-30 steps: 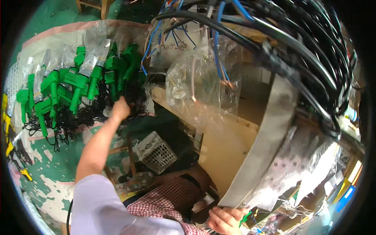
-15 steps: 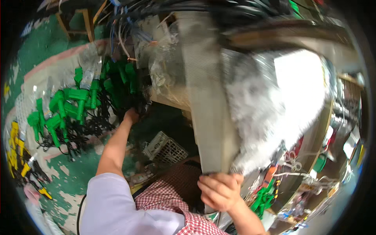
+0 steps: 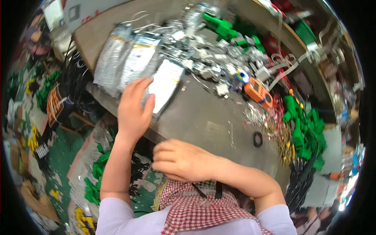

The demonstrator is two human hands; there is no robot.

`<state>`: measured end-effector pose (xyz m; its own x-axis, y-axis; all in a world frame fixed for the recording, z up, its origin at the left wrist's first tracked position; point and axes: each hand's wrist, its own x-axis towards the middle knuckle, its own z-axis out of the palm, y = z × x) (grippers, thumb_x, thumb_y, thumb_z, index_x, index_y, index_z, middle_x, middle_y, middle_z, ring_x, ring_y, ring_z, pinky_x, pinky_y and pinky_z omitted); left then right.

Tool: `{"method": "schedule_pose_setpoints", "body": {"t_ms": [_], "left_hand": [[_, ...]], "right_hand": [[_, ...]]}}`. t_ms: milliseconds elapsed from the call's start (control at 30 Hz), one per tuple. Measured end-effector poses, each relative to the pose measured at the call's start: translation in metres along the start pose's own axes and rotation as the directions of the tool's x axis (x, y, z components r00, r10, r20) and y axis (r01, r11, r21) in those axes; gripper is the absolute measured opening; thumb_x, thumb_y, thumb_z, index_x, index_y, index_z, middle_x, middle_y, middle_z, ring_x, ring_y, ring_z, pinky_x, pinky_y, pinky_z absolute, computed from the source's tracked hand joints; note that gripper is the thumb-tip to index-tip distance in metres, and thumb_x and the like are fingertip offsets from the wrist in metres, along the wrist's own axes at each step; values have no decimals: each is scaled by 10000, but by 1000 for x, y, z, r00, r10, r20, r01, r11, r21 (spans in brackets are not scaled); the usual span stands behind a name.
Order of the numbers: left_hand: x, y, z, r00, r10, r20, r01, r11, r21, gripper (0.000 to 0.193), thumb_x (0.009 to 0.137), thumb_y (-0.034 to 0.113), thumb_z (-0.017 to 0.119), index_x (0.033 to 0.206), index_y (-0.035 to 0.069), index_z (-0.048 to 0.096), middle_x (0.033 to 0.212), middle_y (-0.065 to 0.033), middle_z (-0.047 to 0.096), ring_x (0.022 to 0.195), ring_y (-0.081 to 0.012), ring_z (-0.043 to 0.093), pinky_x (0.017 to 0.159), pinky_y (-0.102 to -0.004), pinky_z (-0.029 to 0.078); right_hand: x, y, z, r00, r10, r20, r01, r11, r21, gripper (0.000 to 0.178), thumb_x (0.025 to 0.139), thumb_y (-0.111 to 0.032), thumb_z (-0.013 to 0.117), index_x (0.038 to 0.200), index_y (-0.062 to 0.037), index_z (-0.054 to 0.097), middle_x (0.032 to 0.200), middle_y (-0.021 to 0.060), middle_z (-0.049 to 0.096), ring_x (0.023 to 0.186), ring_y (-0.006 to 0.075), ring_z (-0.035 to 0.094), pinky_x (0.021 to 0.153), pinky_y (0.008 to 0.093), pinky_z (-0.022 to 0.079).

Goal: Assemble and solder internal components into a green handheld electronic device housing.

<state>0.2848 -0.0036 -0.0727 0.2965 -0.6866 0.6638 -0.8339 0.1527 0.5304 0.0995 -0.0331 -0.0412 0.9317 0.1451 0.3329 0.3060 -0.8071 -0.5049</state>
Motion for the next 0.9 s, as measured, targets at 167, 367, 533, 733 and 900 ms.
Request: {"method": "schedule_pose_setpoints", "body": {"t_ms": [167, 367, 533, 733, 900], "left_hand": [[36, 1, 54, 982, -108, 153, 10, 846, 532, 634, 740, 275, 722, 1240, -25, 474, 1126, -193, 572, 957, -366, 555, 829, -436, 462], [40, 61, 52, 990, 131, -51, -121, 978, 169, 745, 678, 157, 760, 1318, -25, 425, 1160, -180, 565, 1067, -339, 549, 917, -402, 440], [8, 204, 67, 517, 556, 651, -370, 831, -416, 790, 583, 157, 795, 1304, 63, 486, 1207, -139, 524, 1110, -313, 501, 952, -414, 394], [-27, 203, 115, 347, 429, 834, -318, 890, -326, 768, 610, 147, 784, 1306, 88, 467, 1199, -135, 519, 1151, -331, 463, 981, -443, 372], [-41, 263, 147, 336, 437, 834, -502, 833, -234, 557, 658, 230, 763, 1157, 66, 578, 1205, -121, 523, 1184, -319, 440, 964, -444, 372]], "right_hand": [[-133, -39, -28, 942, 271, -199, -291, 954, -79, 268, 711, -68, 651, 977, -86, 629, 950, 78, 611, 987, 265, 570, 848, 388, 462], [-257, -30, -46, 432, 543, -720, -880, 427, -206, 237, 750, -80, 669, 973, -49, 597, 962, 91, 559, 935, 286, 536, 784, 386, 476], [-282, -19, -45, 420, 554, -719, -889, 411, -203, 211, 752, -124, 674, 916, -47, 566, 937, 84, 528, 939, 275, 522, 783, 392, 466], [-329, -92, -46, 376, 625, -684, -922, 322, -213, 229, 723, -125, 702, 895, -50, 570, 1000, 92, 549, 998, 277, 520, 833, 394, 440], [-332, -102, -24, 314, 557, -768, -943, 277, -185, 269, 712, -125, 721, 914, -45, 562, 1133, 132, 525, 1098, 320, 485, 892, 409, 424]]}}
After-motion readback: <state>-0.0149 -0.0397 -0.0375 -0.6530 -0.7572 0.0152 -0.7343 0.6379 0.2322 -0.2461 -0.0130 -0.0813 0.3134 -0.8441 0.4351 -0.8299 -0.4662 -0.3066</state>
